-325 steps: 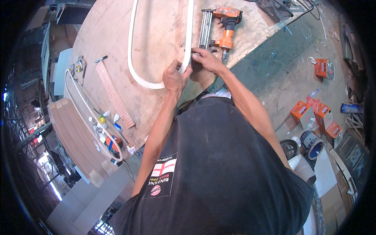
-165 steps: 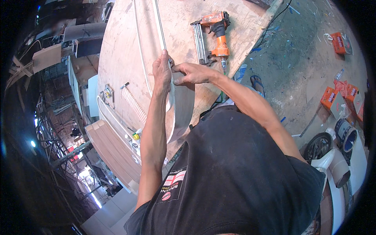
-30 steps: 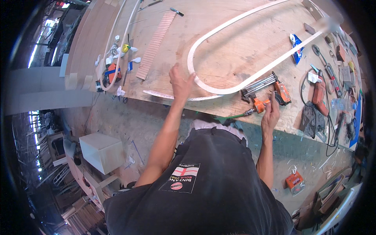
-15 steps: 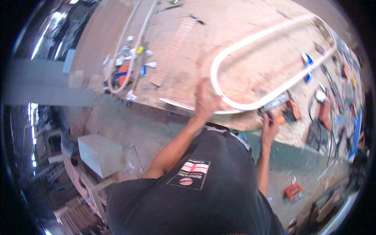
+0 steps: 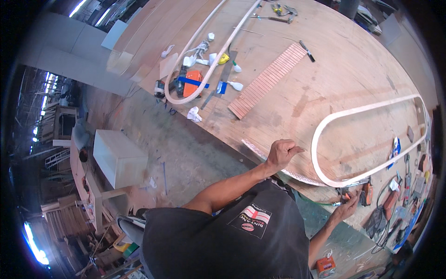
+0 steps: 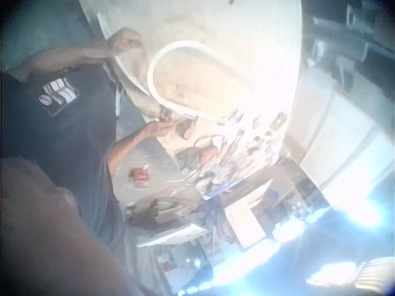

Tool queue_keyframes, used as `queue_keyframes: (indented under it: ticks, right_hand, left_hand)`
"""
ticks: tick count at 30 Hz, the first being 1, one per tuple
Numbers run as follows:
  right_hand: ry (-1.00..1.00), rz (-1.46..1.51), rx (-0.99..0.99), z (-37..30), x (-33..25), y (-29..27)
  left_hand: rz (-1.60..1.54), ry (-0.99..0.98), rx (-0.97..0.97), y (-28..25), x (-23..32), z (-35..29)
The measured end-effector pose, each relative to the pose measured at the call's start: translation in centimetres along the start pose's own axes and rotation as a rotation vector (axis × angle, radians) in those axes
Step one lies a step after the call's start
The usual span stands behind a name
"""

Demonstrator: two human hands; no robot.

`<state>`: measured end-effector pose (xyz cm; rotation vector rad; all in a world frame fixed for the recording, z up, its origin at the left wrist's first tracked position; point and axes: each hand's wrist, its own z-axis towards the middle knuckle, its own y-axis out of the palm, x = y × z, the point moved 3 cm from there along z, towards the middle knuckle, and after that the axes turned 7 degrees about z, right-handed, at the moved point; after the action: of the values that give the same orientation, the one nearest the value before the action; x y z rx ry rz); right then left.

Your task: The person assembles a U-shaped wooden frame on a workbench using a pneumatic nail gun, sandpaper, and pliers. They repeatedly position the frame, drive nails, and sand the edges to smooth the surface.

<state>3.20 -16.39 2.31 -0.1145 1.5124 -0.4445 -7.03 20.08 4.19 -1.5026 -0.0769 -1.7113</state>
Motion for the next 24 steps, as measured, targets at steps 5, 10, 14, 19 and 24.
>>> queue_keyframes:
  ticks: [5,10,14,19,24]
  right_hand:
    - [0.002,0.024,-0.145,0.4,1.3,0.4]
    - [0.002,0.130,-0.274,-2.8,-1.6,3.9]
    - [0.197,0.338,-0.442,-8.7,-10.4,10.2]
    - [0.515,0.613,-0.493,-11.7,-7.9,10.0]
    - [0.324,0.784,-0.241,-4.8,-10.7,4.8]
  left_hand:
    - [-0.088,0.045,-0.041,-1.9,-1.5,2.5]
    - [-0.217,0.057,-0.159,-0.6,1.7,4.2]
    - [-0.430,0.085,-0.167,4.6,7.3,5.1]
    - [-0.544,0.063,-0.355,10.8,10.2,2.2]
    - [-0.596,0.178,-0.714,12.7,17.7,-5.1]
